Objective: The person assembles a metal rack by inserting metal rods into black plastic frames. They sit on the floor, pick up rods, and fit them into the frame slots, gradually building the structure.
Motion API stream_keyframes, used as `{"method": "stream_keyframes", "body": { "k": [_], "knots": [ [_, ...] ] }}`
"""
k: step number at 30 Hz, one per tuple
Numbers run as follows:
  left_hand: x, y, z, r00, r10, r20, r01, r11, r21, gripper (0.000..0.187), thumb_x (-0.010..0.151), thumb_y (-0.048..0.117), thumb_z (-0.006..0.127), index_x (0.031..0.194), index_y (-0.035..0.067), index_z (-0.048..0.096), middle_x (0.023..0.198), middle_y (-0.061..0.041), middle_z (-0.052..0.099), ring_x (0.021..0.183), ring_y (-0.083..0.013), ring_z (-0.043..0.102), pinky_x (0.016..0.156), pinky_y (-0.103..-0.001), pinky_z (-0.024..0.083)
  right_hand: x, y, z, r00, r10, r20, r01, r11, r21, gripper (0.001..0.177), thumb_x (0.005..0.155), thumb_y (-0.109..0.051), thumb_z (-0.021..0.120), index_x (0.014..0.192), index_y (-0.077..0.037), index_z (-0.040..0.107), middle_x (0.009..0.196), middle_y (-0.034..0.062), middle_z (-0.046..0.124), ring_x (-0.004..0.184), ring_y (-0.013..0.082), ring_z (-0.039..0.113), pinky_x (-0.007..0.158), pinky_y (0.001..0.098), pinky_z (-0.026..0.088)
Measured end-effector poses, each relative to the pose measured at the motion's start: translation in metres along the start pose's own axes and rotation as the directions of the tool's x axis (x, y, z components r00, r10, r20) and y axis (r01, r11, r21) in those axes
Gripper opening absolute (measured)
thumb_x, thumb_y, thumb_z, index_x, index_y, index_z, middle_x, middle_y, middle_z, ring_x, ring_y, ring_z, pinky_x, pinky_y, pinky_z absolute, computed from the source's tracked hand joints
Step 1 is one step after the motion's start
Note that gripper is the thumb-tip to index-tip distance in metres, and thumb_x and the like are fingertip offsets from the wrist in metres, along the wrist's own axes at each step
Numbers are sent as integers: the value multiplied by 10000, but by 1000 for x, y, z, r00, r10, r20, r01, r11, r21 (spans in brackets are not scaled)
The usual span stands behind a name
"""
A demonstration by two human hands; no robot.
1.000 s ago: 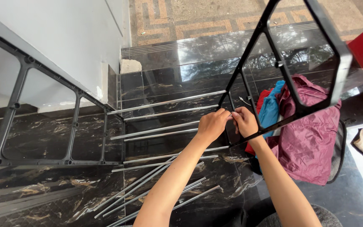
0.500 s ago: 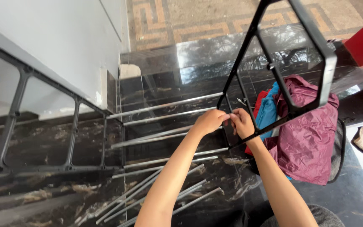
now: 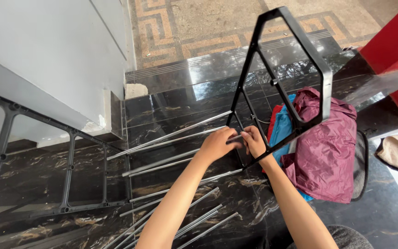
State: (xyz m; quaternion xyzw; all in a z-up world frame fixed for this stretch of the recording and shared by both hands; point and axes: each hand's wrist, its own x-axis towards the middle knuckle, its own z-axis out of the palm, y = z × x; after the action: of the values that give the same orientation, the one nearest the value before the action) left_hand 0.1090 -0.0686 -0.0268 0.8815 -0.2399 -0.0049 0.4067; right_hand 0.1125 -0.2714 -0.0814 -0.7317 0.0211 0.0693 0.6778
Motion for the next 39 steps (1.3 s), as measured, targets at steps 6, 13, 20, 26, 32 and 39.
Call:
{"method": "stream_keyframes", "body": {
  "k": [6, 13, 20, 26, 32, 39],
  "knots": [
    [-18, 22, -6, 976, 131, -173, -76, 954, 290, 203, 938, 262, 724, 930, 71, 656, 896, -50, 632, 828, -259, 705, 596, -375, 563, -7, -12, 4, 1000, -18, -3, 18, 1000, -20, 187, 1013, -157, 600, 1077, 18, 608, 662, 28, 569, 474, 73, 500, 396, 250, 407],
    [-11, 20, -9, 976, 153, -156, -111, 962, 248, 212, 938, 265, 716, 890, 65, 667, 811, -60, 647, 750, -268, 695, 602, -380, 560, -6, -15, 3, 1000, 18, 10, -17, 999, -41, 199, 1004, -163, 597, 1076, 22, 599, 646, 43, 565, 445, 100, 496, 389, 264, 403],
    [-19, -6, -26, 996, -78, -36, 79, 996, 45, 192, 955, 178, 605, 950, 101, 781, 895, -136, 756, 811, -342, 735, 700, -444, 571, 9, 5, -24, 999, 43, 17, -45, 995, 93, 223, 1007, -185, 584, 1107, 14, 592, 677, 25, 562, 447, 94, 493, 396, 254, 404],
    [-29, -16, -47, 990, -127, -65, 134, 984, 114, 296, 1023, 298, 582, 898, 110, 775, 928, -101, 779, 832, -313, 741, 709, -435, 580, 10, 10, -31, 999, 36, 20, -38, 995, 94, 222, 1018, -193, 586, 1092, 16, 582, 678, 27, 562, 449, 83, 477, 398, 243, 399],
    [-44, 84, -40, 952, 267, -149, -257, 963, 80, 169, 979, 283, 672, 964, 129, 739, 866, -44, 728, 673, -227, 716, 555, -353, 558, 5, 1, -29, 998, 68, 14, -70, 990, 119, 233, 1010, -190, 622, 1097, 25, 599, 686, 24, 584, 451, 82, 492, 400, 237, 393],
    [-81, 204, -39, 933, 226, -281, -270, 954, -132, 180, 1053, 278, 656, 1064, 115, 732, 876, -47, 685, 718, -238, 694, 628, -353, 544, 8, 2, -31, 998, 64, 17, -65, 996, 63, 236, 991, -183, 633, 1119, 12, 601, 676, 35, 583, 432, 99, 495, 387, 255, 397]
  ]
}}
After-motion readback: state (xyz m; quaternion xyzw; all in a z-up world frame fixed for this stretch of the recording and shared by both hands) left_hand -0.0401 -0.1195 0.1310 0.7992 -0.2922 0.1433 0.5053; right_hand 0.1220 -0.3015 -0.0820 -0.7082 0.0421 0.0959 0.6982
